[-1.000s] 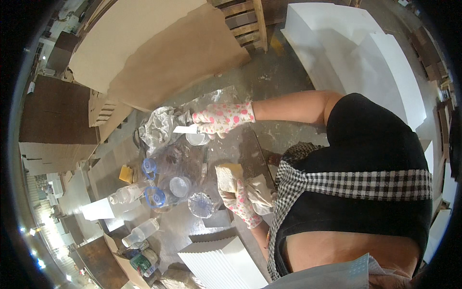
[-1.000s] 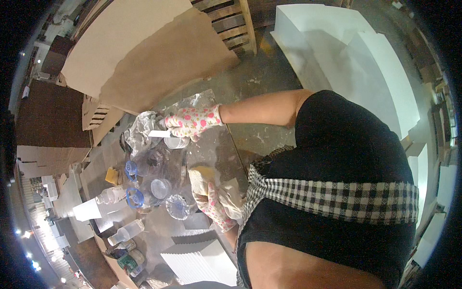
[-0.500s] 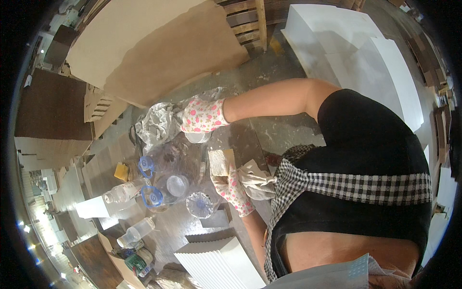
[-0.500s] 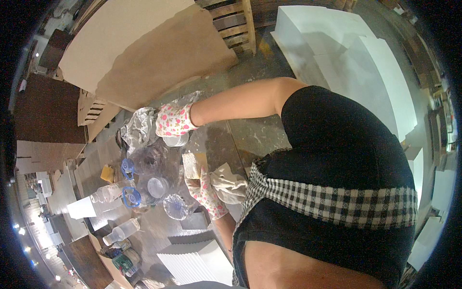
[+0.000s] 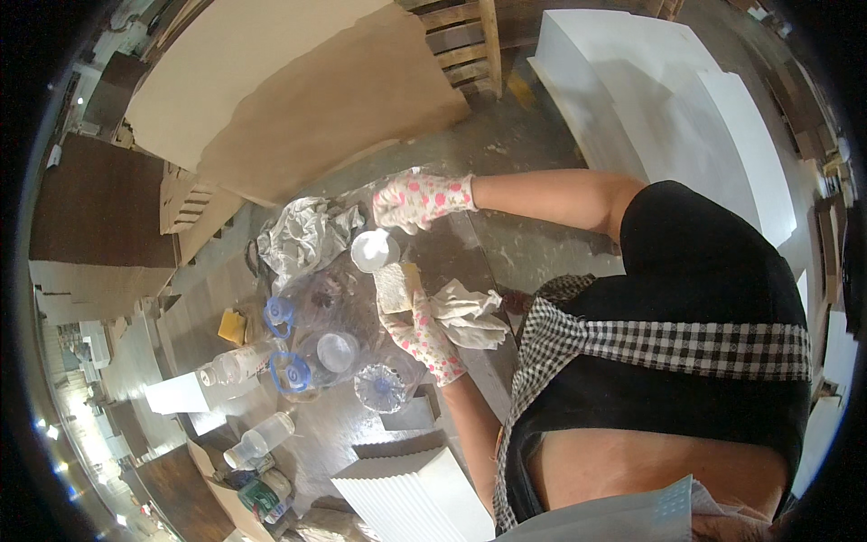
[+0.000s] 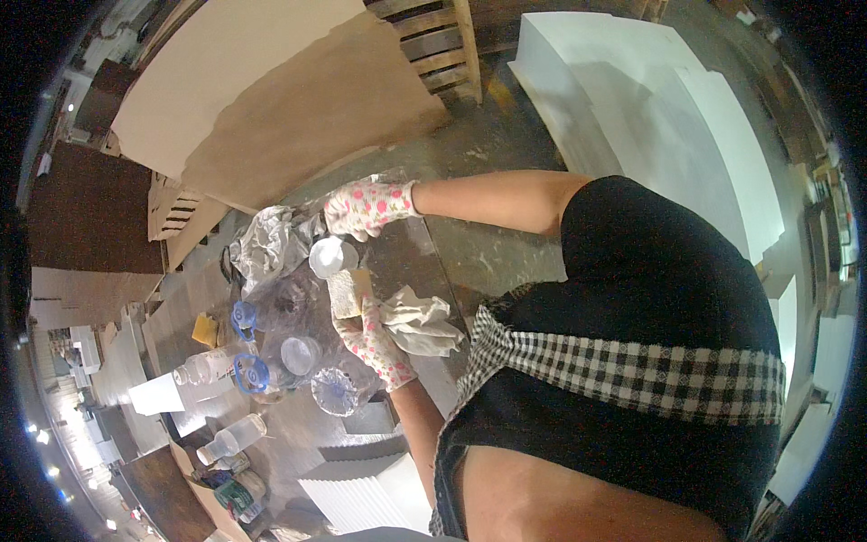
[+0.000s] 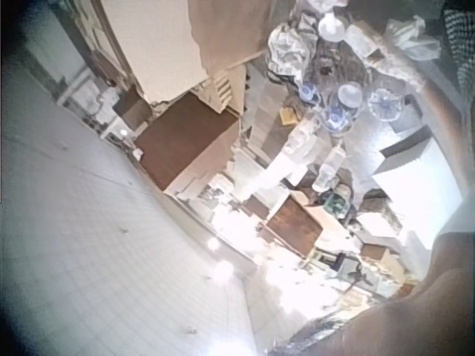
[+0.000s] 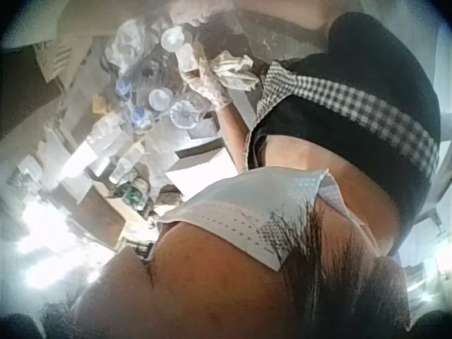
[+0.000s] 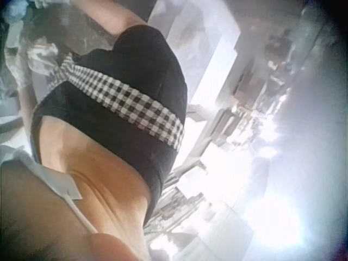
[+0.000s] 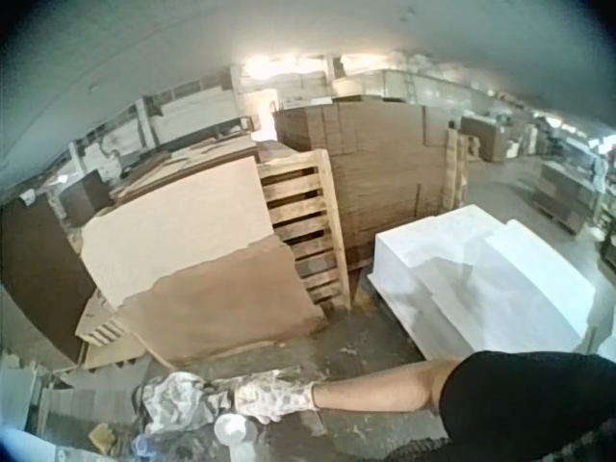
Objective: The person wipes a white corrugated foam panel with a cloth, then uses a sponge to scrub the panel's surface. The person repeatedly wipes and scrubs the panel, occasionally dipping the sponge into a container of liquid.
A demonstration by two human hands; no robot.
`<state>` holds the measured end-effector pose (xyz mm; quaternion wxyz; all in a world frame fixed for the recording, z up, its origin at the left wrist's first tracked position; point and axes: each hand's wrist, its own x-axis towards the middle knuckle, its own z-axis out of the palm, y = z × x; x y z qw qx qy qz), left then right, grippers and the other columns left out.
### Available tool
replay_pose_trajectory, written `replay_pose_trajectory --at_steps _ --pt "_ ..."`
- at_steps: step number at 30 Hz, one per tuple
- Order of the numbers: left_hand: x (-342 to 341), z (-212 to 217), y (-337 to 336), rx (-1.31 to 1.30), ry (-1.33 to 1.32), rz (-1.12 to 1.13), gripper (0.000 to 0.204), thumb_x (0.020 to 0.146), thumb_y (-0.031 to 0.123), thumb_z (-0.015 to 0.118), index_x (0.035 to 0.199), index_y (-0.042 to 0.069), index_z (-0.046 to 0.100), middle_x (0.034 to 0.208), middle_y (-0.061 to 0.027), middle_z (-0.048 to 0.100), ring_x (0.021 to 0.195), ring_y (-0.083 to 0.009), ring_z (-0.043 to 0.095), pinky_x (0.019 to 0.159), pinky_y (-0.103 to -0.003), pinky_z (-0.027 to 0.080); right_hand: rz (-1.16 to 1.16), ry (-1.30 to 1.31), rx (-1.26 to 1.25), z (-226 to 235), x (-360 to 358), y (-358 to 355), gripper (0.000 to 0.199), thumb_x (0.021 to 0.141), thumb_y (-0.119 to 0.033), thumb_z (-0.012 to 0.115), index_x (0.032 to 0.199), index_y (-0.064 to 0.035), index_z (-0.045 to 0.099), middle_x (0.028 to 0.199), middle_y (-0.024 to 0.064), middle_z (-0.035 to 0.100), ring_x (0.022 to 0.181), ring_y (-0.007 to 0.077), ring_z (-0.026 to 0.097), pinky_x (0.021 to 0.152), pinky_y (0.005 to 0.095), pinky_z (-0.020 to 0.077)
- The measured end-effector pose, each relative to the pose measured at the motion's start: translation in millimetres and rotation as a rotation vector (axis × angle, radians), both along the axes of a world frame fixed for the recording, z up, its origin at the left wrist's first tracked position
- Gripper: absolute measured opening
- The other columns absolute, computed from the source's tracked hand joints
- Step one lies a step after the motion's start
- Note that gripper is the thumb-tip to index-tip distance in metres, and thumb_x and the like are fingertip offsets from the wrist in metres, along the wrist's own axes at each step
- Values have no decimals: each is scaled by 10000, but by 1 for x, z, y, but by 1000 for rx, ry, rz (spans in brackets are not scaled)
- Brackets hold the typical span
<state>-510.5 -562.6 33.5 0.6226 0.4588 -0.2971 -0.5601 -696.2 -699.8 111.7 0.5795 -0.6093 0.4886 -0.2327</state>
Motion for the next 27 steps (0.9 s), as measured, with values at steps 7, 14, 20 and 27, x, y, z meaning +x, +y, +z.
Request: replay_pose_trajectory --at_steps 7,14,20,27 --pt "0 3 -13 -14 -35 -1 571 839 -101 645 1355 -9 420 1271 -151 554 1096 -213 600 936 -343 524 -82 -217 130 -6 -7 6 151 949 -137 644 1034 -14 668 697 16 581 570 70 533 457 211 426" --pt "2 16 -11 -39 -36 23 461 847 -58 667 1266 -11 481 1217 -137 582 1053 -199 610 920 -328 524 15 -88 -865 -14 -8 46 233 917 -161 661 1143 -163 716 852 71 706 700 149 677 575 292 515" --pt "8 28 -7 7 -56 35 377 862 -27 681 1200 -19 515 1142 -123 620 987 -184 629 855 -319 543 78 28 -1253 -27 -11 60 295 858 -122 639 1149 -170 648 803 45 595 661 220 617 553 358 482" --pt "5 42 -11 -28 -95 -32 367 864 -19 688 1192 -12 524 1146 -132 624 992 -182 633 857 -319 546 100 80 -1201 -16 -6 70 295 875 -114 633 1163 -152 678 779 47 633 638 209 620 521 335 490"
